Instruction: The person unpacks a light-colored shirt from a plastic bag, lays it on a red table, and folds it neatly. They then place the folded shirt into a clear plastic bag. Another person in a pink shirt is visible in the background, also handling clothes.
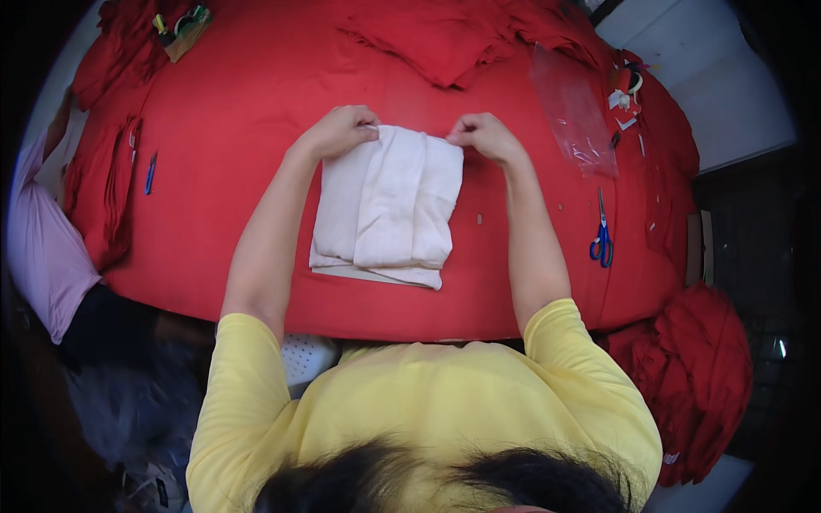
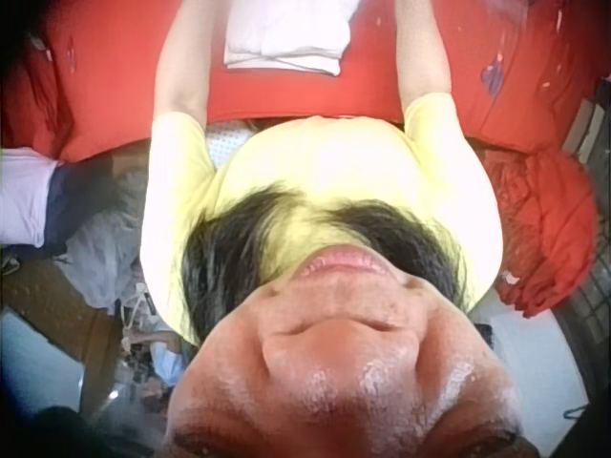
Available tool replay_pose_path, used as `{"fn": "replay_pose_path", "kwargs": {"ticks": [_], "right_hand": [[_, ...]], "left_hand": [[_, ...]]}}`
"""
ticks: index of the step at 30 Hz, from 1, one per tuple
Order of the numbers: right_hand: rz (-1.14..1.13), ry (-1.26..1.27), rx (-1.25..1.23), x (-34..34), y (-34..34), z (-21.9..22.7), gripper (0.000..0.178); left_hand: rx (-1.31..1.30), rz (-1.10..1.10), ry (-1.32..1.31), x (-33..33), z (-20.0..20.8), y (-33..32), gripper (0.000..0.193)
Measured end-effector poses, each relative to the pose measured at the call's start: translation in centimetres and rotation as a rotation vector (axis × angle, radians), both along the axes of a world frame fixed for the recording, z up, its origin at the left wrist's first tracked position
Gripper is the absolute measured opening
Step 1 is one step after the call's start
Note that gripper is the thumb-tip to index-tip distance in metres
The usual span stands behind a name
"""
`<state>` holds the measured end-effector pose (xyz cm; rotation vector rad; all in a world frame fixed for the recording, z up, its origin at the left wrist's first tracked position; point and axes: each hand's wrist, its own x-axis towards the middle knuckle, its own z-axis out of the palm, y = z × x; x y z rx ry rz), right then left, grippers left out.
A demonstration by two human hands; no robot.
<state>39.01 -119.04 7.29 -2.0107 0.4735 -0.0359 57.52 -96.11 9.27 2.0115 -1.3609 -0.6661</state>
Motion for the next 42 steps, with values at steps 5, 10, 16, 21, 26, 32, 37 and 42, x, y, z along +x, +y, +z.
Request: {"fn": "replay_pose_path", "kwargs": {"ticks": [5, 10, 16, 21, 26, 32, 37, 42], "right_hand": [[0.045, -0.152, 0.094, 1.7, 3.7, 4.1, 0.030], [0.430, 0.058, 0.322, 4.8, 5.1, 3.2, 0.043], [0.451, 0.419, 0.021, 6.0, 3.3, 3.7, 0.034], [0.366, 0.193, 0.104, 6.1, 4.1, 1.9, 0.040], [0.179, 0.055, -0.478, 6.3, 4.8, 2.6, 0.052], [0.204, -0.113, -0.800, -0.2, 12.5, -2.0, 0.050], [-0.168, -0.258, -0.462, -6.0, 13.0, -0.2, 0.032], [-0.333, 0.028, 0.260, -9.7, 13.9, -1.8, 0.029]], "left_hand": [[-0.028, 0.063, 0.023, -0.8, 0.9, 1.6, 0.017], [-0.077, 0.078, 0.047, -0.4, 1.0, 1.9, 0.016], [-0.122, 0.179, 0.081, 0.5, -1.5, 2.3, 0.016], [-0.113, 0.216, 0.053, 0.9, -0.7, 2.0, 0.016], [-0.093, 0.290, -0.366, 1.4, -1.0, 2.1, 0.034], [-0.128, 0.108, -0.621, -5.0, -4.6, 5.5, 0.053], [-0.161, 0.317, -0.582, -8.4, -2.9, 10.7, 0.043], [-0.076, 0.476, 0.122, -13.0, -3.5, 13.2, 0.033]]}}
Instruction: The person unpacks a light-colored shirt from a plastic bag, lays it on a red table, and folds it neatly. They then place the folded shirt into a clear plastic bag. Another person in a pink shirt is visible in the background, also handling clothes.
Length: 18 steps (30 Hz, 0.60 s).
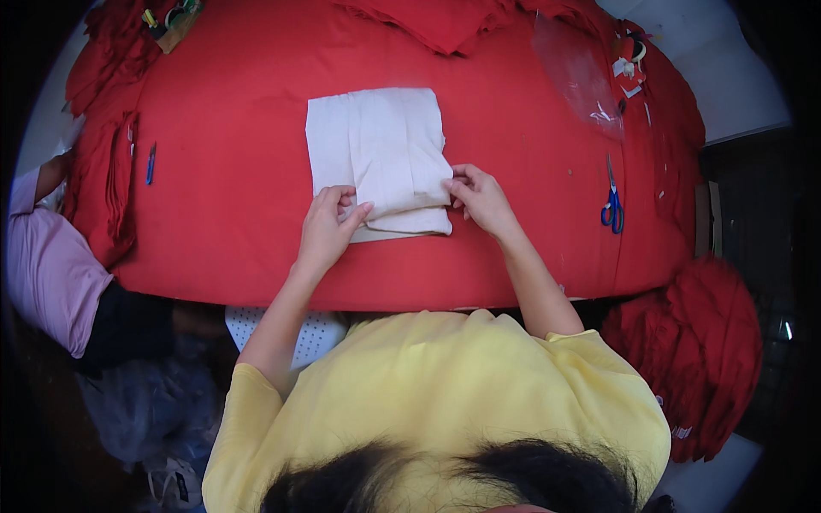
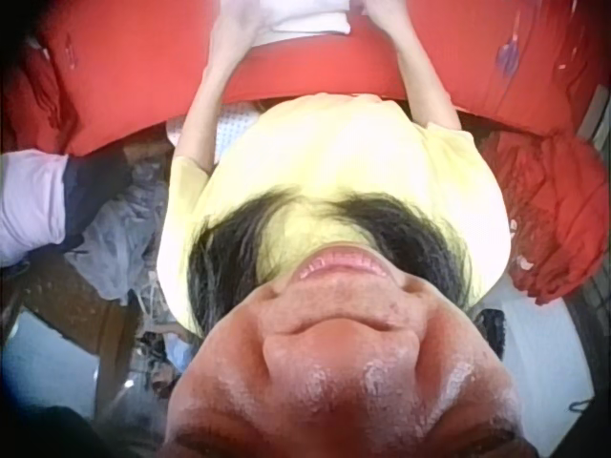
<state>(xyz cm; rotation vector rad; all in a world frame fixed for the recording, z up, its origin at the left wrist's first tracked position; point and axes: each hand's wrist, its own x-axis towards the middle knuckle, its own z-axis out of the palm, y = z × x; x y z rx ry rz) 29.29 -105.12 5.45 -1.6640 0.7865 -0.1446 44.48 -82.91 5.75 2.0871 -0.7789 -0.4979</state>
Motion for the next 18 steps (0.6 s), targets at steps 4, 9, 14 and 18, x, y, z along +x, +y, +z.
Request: {"fn": "replay_pose_path", "kwargs": {"ticks": [4, 9, 14, 18], "right_hand": [[0.069, -0.044, 0.079, -0.8, 2.4, -1.6, 0.034], [0.032, 0.055, -0.170, -1.3, 4.0, -2.4, 0.037], [-0.031, -0.112, -0.103, -1.6, 4.9, -3.3, 0.036], [0.122, -0.016, -0.396, -1.9, 4.5, -3.9, 0.037]], "left_hand": [[-0.042, 0.046, -0.049, -0.7, -2.4, 0.2, 0.030], [-0.212, 0.092, -0.136, -1.5, -3.6, 0.3, 0.026], [-0.219, -0.034, -0.010, -0.2, -4.9, 1.5, 0.025], [-0.430, -0.068, -0.012, -0.9, -5.4, 1.8, 0.021]]}}
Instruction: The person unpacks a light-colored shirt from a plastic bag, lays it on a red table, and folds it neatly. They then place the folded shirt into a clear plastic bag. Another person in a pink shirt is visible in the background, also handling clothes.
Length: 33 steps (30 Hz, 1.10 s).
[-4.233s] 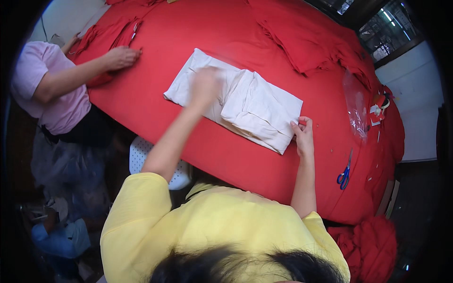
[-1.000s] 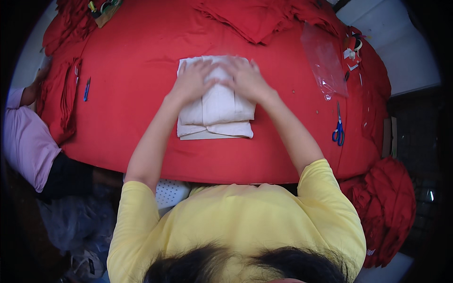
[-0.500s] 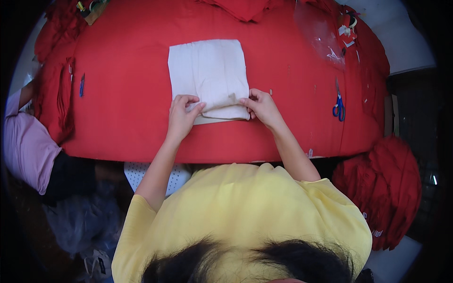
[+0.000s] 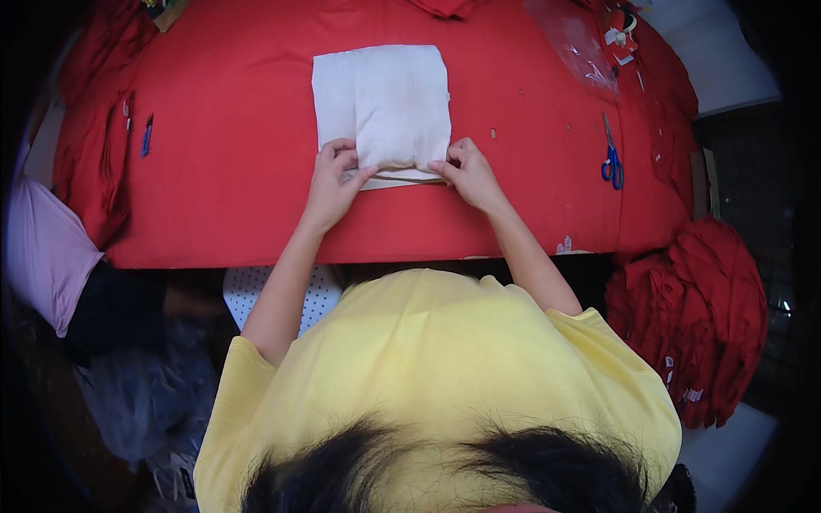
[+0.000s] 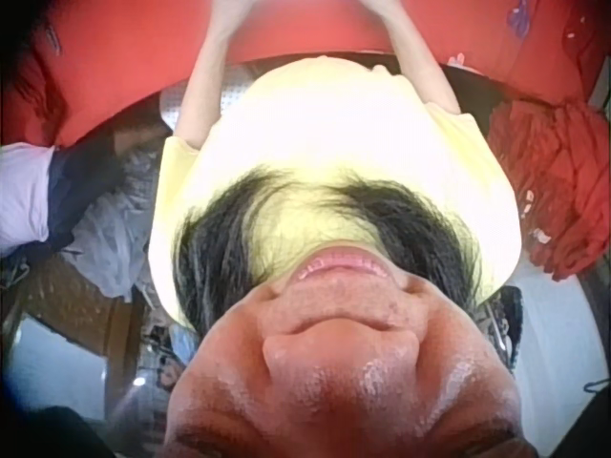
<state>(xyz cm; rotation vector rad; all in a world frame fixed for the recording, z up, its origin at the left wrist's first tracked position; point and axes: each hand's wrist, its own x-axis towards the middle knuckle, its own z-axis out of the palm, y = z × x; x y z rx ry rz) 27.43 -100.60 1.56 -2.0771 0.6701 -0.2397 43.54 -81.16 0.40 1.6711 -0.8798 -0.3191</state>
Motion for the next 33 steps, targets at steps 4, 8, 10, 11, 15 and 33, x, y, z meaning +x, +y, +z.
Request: {"fn": "replay_pose_path", "kwargs": {"ticks": [4, 8, 10, 11, 15, 33], "right_hand": [[-0.080, -0.096, 0.303, 0.1, 0.3, 1.1, 0.032], [-0.015, -0.047, 0.167, -0.3, 0.1, 0.4, 0.031], [-0.047, -0.062, 0.162, -0.4, 0.4, 0.6, 0.028], [-0.062, -0.106, 0.160, -0.4, 0.8, 0.7, 0.027], [-0.108, -0.056, 0.042, -0.8, 1.4, 1.6, 0.035], [-0.089, 0.040, 0.240, -0.7, 1.3, 1.6, 0.041]], "left_hand": [[0.088, -0.007, -0.089, 0.2, -0.8, 0.6, 0.021], [0.250, 0.094, 0.041, 0.5, -0.9, 1.2, 0.022], [0.266, 0.166, -0.156, -1.7, 1.4, 1.1, 0.023], [0.264, 0.191, -0.289, -2.1, 1.5, 1.1, 0.022], [0.348, 0.230, -0.520, -2.5, 2.0, 1.3, 0.022], [0.306, 0.405, -0.138, -2.7, 4.1, 2.2, 0.028]]}}
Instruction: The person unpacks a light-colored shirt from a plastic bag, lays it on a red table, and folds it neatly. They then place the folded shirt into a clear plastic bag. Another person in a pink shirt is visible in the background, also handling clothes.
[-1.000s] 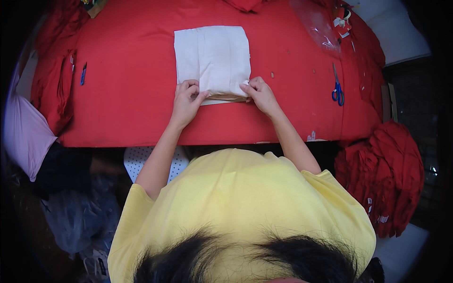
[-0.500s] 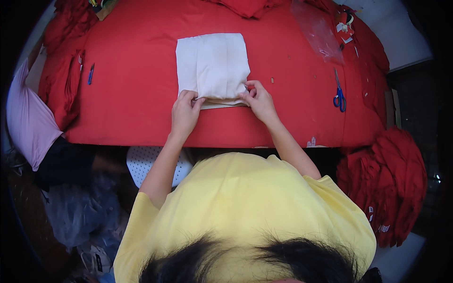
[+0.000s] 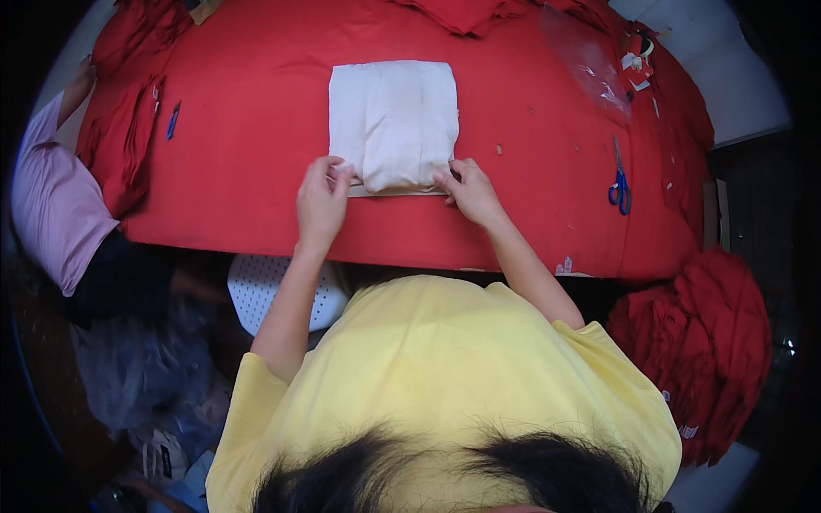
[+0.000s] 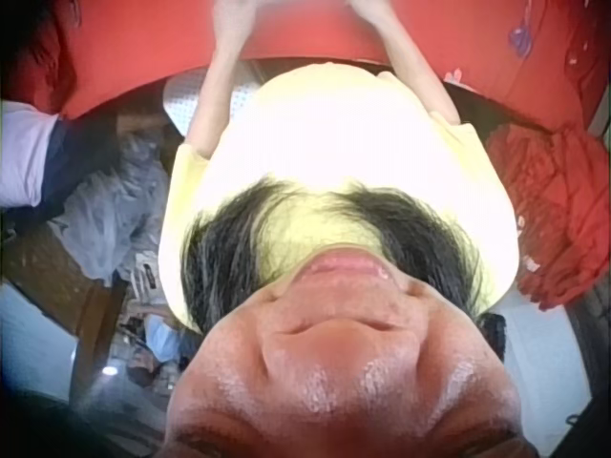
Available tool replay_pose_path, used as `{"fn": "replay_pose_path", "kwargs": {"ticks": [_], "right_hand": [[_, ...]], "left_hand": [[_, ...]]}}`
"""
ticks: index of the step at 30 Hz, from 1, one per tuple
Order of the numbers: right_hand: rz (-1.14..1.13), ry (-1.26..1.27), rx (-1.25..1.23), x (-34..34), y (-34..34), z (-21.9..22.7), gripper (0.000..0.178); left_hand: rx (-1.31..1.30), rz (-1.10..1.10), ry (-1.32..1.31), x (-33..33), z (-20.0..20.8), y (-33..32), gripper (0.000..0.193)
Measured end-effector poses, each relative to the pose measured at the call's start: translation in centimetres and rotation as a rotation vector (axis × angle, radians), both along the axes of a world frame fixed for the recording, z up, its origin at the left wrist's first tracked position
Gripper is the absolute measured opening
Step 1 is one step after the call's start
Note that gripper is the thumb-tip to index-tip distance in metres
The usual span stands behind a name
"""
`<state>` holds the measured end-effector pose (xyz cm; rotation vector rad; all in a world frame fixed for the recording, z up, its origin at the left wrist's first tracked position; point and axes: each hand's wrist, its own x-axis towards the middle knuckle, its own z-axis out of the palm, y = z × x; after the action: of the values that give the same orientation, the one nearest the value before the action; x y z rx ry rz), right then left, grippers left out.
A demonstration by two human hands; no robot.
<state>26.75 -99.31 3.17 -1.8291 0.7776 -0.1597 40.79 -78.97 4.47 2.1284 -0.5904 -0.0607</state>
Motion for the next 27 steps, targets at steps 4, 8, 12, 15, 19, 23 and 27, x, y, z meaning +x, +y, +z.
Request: {"fn": "replay_pose_path", "kwargs": {"ticks": [4, 8, 12, 15, 19, 23, 27], "right_hand": [[0.130, 0.095, -0.311, 0.0, -0.4, 0.7, 0.043], [0.121, 0.136, -0.294, 0.3, -0.7, -0.3, 0.043], [0.102, 0.147, -0.253, 0.4, -0.6, -0.6, 0.043], [0.114, 0.083, -0.242, 0.1, -0.2, 0.0, 0.042], [0.170, 0.138, -0.364, -0.1, 0.0, 0.3, 0.042], [0.107, 0.050, -0.409, -0.8, 0.4, -1.0, 0.041], [0.109, 0.085, -0.352, -0.8, 1.1, 0.8, 0.038]], "left_hand": [[0.210, 0.022, -0.010, 1.9, -0.4, 1.0, 0.027], [0.141, 0.002, -0.120, 1.4, 0.5, 0.7, 0.021], [-0.425, -0.096, 0.181, 1.4, 0.3, 0.8, 0.019], [-0.388, -0.188, 0.503, 1.9, -0.7, 1.3, 0.021], [0.012, -0.161, 0.406, 1.5, -0.8, 1.4, 0.052], [0.040, -0.212, 0.230, -1.3, -0.6, 1.0, 0.079], [0.070, -0.130, -0.095, -1.6, -1.7, 0.7, 0.085]]}}
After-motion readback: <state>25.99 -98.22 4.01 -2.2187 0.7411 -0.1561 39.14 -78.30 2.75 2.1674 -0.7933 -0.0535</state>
